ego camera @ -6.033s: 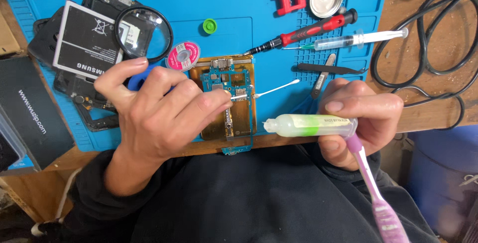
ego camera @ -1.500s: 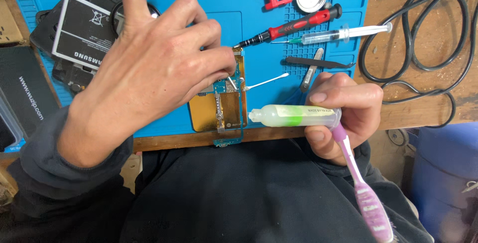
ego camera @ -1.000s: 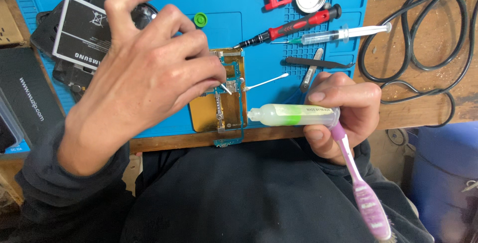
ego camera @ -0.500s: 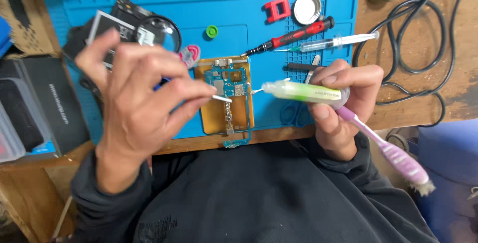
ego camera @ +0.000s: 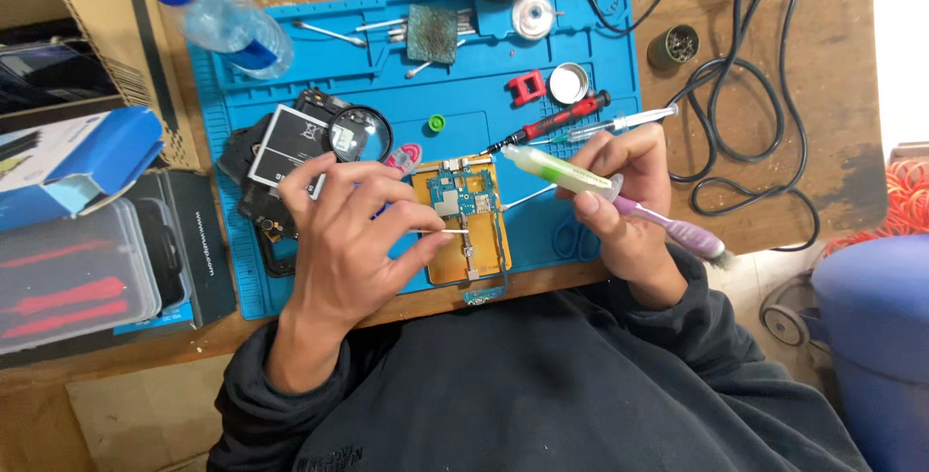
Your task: The person applies a liquid from a syringe onto a circuit board and uses a toothbrush to scrub the surface. They then use a cotton swab to clean specific areas of the board while holding the syringe in the other hand.
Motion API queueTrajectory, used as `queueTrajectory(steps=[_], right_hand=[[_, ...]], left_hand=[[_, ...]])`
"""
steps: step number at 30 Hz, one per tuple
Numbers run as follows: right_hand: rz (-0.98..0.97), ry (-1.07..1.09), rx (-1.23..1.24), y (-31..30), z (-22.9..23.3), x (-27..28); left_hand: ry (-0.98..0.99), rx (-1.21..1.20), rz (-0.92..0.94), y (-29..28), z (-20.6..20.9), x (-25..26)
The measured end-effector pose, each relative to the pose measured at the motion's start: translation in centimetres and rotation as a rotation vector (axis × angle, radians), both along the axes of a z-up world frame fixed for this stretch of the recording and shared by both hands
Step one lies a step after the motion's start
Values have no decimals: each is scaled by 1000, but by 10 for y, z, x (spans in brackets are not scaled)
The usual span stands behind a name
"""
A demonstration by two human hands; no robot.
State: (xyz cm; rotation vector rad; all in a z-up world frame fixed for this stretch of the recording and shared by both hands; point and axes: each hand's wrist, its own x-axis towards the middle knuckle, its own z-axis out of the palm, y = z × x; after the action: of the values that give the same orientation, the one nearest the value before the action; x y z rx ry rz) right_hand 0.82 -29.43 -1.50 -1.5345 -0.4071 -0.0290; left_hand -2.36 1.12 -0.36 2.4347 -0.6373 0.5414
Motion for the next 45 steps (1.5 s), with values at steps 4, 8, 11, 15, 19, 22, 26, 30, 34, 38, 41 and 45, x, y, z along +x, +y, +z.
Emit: queueTrajectory(steps=[4, 8, 11, 15, 19, 22, 26, 30, 34, 38, 41, 45], right_hand=[[10, 10, 1, -3, -6, 3], [16, -8, -116, -6, 6, 16], [63, -24, -301, -6, 18, 37], [178, -43, -486, 7, 21, 74], [234, 117, -215, 19, 16, 88], [207, 197, -111, 11, 9, 85], [281, 310, 75, -1, 5, 72], [320, 327, 150, -6, 6, 67], [297, 322, 109, -12, 0, 70], [277, 273, 148, -15, 2, 72], [237, 222, 171, -18, 8, 75], [124, 212, 189, -26, 9, 74]], left_hand=[[17, 52, -26, -2, -9, -1], [15, 38, -66, -1, -6, -2], [10, 20, -80, 1, -4, -2], [16, 11, -64, 3, -2, -4], [24, -5, -60, 6, -7, -3], [61, 23, -91, 6, -12, -5], [72, 45, -125, 3, -11, -3], [61, 27, -137, 1, -10, 1], [93, -14, -130, 5, -11, 4], [57, -39, -6, 8, 0, 13], [64, 42, 88, 5, 13, 25], [78, 152, 137, -1, 17, 54]])
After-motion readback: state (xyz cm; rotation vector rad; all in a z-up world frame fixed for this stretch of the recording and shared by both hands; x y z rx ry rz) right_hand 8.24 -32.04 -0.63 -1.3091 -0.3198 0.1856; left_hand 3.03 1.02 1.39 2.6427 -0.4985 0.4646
